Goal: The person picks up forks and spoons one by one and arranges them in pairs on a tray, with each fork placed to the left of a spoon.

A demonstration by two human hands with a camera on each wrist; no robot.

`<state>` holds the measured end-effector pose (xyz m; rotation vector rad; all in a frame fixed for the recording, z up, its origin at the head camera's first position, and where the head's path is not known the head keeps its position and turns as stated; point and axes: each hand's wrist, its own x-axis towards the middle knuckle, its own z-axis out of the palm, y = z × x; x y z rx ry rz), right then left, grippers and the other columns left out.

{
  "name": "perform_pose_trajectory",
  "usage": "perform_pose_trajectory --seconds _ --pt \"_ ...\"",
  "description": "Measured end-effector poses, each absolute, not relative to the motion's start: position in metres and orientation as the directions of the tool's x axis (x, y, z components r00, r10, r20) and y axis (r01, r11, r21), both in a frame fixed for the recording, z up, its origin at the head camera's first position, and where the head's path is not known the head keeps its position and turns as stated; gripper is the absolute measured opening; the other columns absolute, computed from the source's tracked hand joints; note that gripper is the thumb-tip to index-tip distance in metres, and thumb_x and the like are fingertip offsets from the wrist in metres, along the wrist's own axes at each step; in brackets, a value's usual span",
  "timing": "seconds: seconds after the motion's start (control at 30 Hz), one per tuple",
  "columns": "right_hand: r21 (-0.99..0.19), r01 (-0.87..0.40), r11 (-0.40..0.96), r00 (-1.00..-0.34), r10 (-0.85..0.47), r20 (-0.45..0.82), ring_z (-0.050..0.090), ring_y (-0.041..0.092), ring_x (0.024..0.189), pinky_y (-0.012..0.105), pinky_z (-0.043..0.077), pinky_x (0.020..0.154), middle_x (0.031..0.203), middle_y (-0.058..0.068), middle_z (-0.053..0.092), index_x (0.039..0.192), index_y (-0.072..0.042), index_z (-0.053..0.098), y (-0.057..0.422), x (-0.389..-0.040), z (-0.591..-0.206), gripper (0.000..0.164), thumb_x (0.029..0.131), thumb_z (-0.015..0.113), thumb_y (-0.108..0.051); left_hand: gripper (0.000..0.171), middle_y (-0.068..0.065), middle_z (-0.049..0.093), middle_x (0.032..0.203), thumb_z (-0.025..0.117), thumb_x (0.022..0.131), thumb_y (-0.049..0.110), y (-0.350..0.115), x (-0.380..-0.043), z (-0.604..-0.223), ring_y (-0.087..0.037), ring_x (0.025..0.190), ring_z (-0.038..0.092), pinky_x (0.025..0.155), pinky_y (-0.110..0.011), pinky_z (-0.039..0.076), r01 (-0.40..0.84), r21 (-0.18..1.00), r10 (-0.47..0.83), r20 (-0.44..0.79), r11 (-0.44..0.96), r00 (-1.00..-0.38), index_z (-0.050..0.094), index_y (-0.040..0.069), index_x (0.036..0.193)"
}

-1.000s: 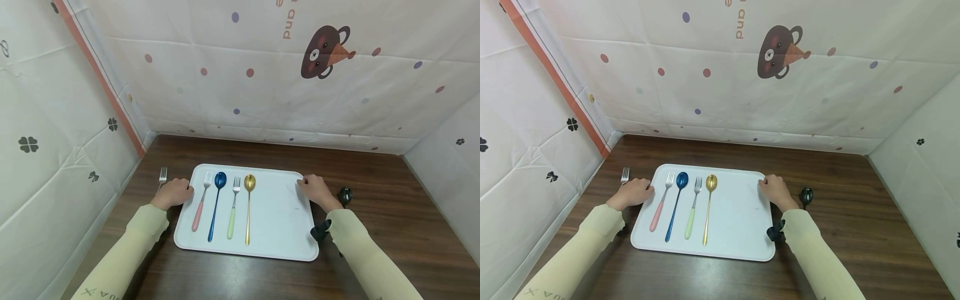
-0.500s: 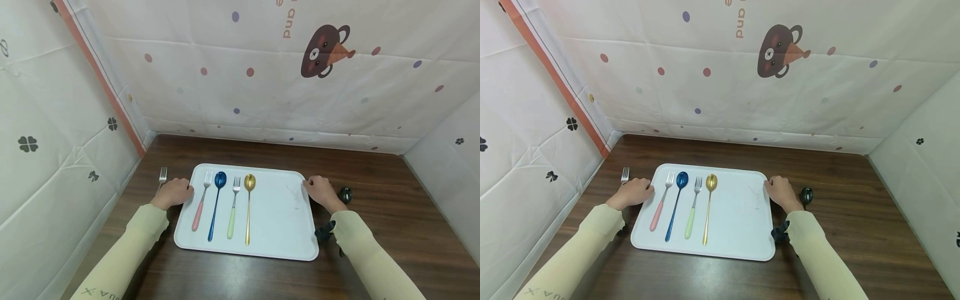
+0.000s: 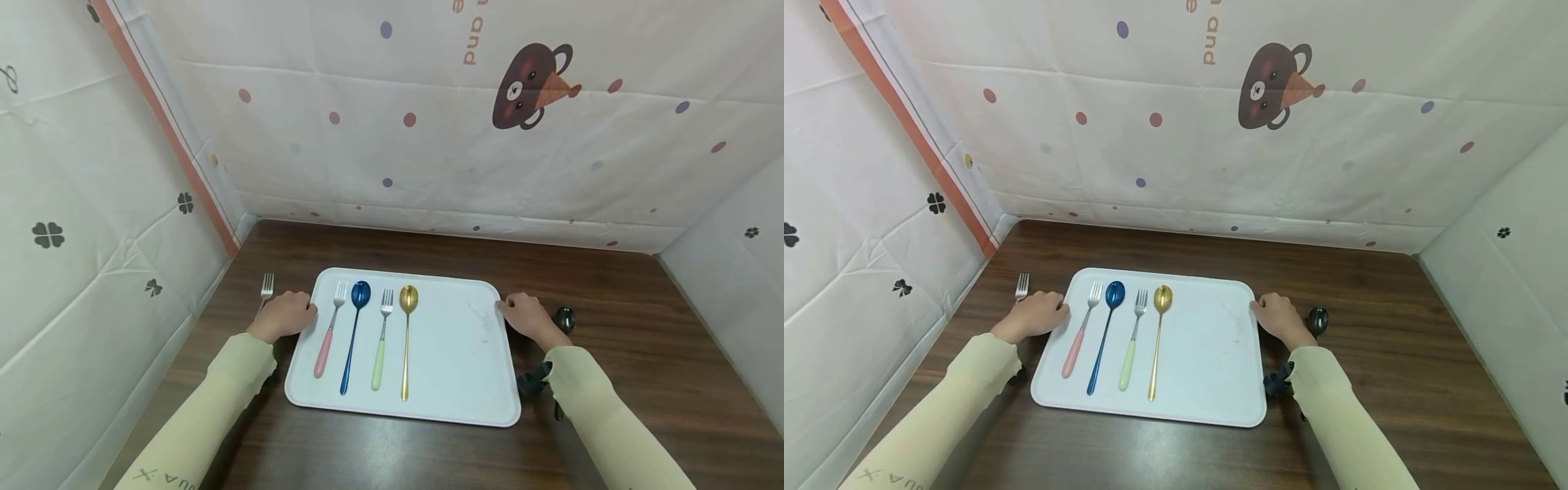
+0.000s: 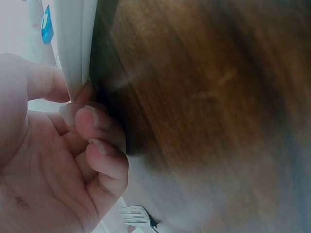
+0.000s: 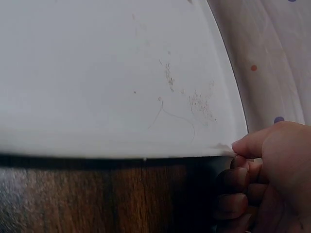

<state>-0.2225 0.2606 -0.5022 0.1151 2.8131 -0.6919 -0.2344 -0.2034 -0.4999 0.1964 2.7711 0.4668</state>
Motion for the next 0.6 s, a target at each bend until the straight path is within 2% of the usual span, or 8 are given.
perform_pose_trajectory --seconds 0.27,0.6 --pt "-0.448 0.15 0.881 -0.969 0.041 -0.244 0.043 0.018 0.058 0.03 0.034 0.055 0.059 0.001 0.043 0.072 -0.01 0.05 0.2627 -0.2208 -0.5067 0.039 0.1 0.042 -0.036 0.037 -0.011 0.06 0.083 0.042 0.099 0.028 -0.203 -0.2339 -0.5024 -0.022 0.07 0.055 0.062 -0.035 0.043 0.078 0.319 0.176 -0.288 0.944 -0.941 0.061 -0.001 0.112" --pt "-0.449 0.136 0.883 -0.976 0.041 -0.215 0.039 0.017 0.055 0.03 0.031 0.054 0.057 0.0 0.039 0.068 -0.012 0.045 0.2634 -0.2205 -0.5103 0.042 0.101 0.041 -0.038 0.034 -0.011 0.059 0.08 0.042 0.1 0.027 -0.2046 -0.2377 -0.4975 -0.022 0.07 0.055 0.062 -0.034 0.044 0.094 0.36 0.216 -0.316 0.928 -0.924 0.061 0.0 0.106"
